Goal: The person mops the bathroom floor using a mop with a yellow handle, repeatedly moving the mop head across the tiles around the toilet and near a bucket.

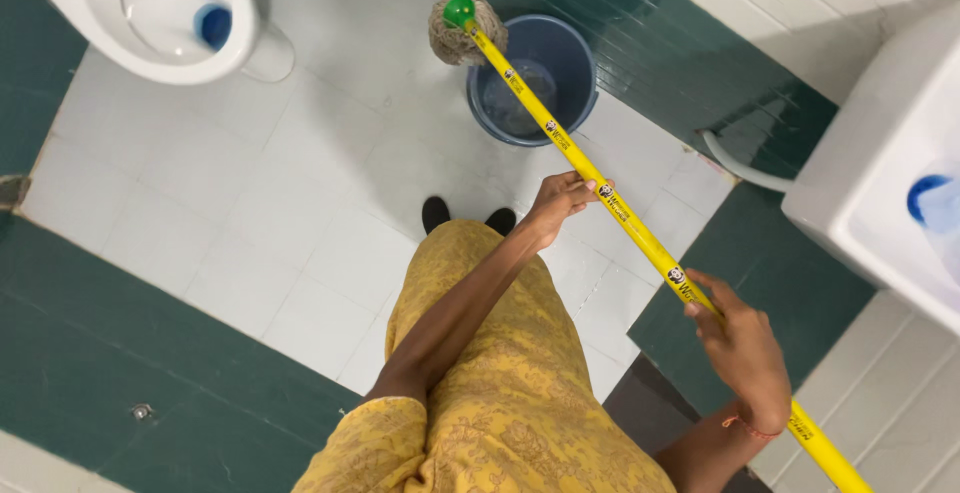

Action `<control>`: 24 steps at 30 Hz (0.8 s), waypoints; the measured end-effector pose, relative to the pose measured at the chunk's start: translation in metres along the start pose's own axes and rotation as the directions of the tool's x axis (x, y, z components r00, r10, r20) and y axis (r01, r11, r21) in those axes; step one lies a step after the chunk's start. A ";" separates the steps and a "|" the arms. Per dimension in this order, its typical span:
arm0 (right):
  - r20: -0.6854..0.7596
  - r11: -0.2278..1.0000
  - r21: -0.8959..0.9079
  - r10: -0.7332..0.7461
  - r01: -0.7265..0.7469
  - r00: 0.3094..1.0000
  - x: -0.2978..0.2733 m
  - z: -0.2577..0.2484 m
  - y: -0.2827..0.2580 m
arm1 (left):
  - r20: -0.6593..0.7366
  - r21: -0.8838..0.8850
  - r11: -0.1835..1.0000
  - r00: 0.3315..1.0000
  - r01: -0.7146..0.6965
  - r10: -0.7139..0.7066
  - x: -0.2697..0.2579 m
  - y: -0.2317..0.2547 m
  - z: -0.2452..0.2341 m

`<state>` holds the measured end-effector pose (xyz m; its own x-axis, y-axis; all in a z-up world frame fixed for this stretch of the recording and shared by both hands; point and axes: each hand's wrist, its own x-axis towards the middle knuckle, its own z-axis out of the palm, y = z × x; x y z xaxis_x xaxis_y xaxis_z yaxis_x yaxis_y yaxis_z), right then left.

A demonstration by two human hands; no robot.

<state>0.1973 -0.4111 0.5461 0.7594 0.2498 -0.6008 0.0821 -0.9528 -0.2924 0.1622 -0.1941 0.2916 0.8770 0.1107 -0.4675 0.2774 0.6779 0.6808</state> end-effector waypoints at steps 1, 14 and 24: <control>-0.002 0.997 0.045 -0.069 0.069 0.998 0.005 0.007 -0.004 | -0.048 -0.009 1.000 0.998 0.030 -0.030 -0.003 0.001 -0.007; 0.245 0.929 -0.026 -0.352 0.369 0.903 0.192 0.313 -0.104 | -0.617 -0.531 0.818 0.762 -0.219 -0.197 -0.023 -0.124 -0.249; 0.464 0.913 -0.180 -0.249 0.365 0.850 0.221 0.500 -0.130 | -0.649 -0.520 0.854 0.660 -0.022 -0.378 -0.188 -0.228 -0.258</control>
<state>0.0312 -0.1461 0.0793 0.3256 0.5294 -0.7834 0.4685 -0.8100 -0.3527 -0.1679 -0.1820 0.0785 0.2191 0.2884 -0.9321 0.0131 0.9544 0.2984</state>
